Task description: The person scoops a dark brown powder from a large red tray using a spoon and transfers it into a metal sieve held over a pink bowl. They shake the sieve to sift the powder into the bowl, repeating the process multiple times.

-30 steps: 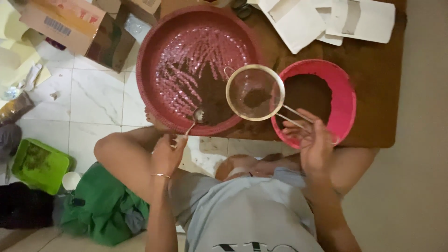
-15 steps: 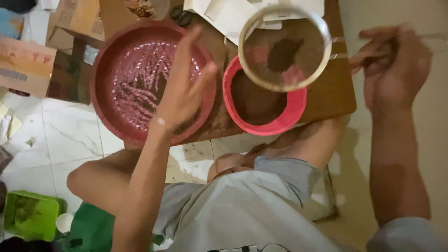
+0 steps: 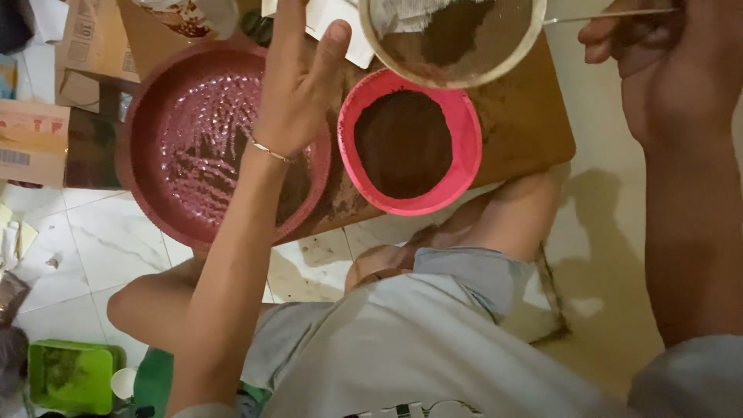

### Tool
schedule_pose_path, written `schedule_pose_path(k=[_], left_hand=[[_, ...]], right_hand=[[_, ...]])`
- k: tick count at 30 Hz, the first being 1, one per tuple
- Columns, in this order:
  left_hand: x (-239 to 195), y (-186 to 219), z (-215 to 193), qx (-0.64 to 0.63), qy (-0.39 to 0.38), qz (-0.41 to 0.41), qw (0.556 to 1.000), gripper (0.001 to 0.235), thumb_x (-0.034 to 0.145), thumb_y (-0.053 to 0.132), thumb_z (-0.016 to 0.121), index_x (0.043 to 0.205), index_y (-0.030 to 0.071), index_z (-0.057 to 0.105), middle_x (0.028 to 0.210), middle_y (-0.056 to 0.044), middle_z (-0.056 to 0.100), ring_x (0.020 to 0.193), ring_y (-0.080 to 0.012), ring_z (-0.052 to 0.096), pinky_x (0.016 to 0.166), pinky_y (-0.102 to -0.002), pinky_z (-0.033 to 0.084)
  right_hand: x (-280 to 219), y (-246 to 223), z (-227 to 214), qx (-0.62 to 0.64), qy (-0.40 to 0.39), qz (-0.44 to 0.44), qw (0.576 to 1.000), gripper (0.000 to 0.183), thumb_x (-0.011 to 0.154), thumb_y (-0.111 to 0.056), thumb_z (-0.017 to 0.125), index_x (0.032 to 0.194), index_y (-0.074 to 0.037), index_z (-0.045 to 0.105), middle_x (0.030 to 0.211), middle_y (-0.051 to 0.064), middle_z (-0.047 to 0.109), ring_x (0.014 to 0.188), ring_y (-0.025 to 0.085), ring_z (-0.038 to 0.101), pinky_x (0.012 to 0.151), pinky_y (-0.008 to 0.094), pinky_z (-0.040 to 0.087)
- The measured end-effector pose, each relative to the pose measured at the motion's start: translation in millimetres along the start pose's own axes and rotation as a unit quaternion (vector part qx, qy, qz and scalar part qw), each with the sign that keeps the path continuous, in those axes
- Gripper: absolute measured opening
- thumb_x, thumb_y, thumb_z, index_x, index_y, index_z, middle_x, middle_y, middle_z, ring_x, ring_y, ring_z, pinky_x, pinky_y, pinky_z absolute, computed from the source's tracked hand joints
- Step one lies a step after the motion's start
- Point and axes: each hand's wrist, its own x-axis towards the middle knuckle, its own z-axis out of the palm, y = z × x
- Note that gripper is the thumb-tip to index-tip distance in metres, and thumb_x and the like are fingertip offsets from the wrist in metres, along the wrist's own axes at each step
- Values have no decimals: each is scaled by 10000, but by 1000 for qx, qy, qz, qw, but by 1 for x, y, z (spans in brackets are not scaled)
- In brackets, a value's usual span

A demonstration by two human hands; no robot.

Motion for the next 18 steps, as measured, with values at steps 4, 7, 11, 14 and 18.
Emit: schedule_pose_path(k=[4,7,11,14,18], left_hand=[[9,3,-4,38,9,33,999,493,1176,314,576,1554,85,356,1573,-147,490,1403,-345,569,1232,-451,450],[8,1,-4,11,7,38,999,442,1214,251,584,1573,155,344,1575,-130,499,1387,-329,620,1201,-429,535],[10,1,-6,22,1,19,1000,453,1203,305,577,1559,157,339,1529,-165,539,1317,-374,668,1120,-466,576],[11,5,-6,22,-1,29,999,431,1200,297,562,1536,115,365,1525,-166,527,1341,-385,650,1169,-473,545],[11,5,-7,33,-1,9,999,458,1201,326,540,1549,107,338,1533,-172,517,1351,-382,647,1150,-464,551]], right_hand=[[3,-3,-1,-1,-16,-3,1000,380,1140,-509,479,1092,-187,674,988,21,727,739,103,619,843,184,591],[3,4,-8,22,7,9,1000,402,1091,-516,483,1045,-177,694,1002,30,742,789,103,645,910,182,580],[4,8,-12,-10,-27,-18,999,420,1130,-548,434,1146,-192,657,1049,26,721,836,100,650,925,191,586],[4,11,-14,14,-15,-3,1000,392,1126,-505,455,1105,-181,675,1026,24,729,822,104,654,918,193,596],[7,2,-3,21,1,1,1000,423,1087,-500,465,1033,-160,710,1000,17,737,820,88,650,932,184,583]])
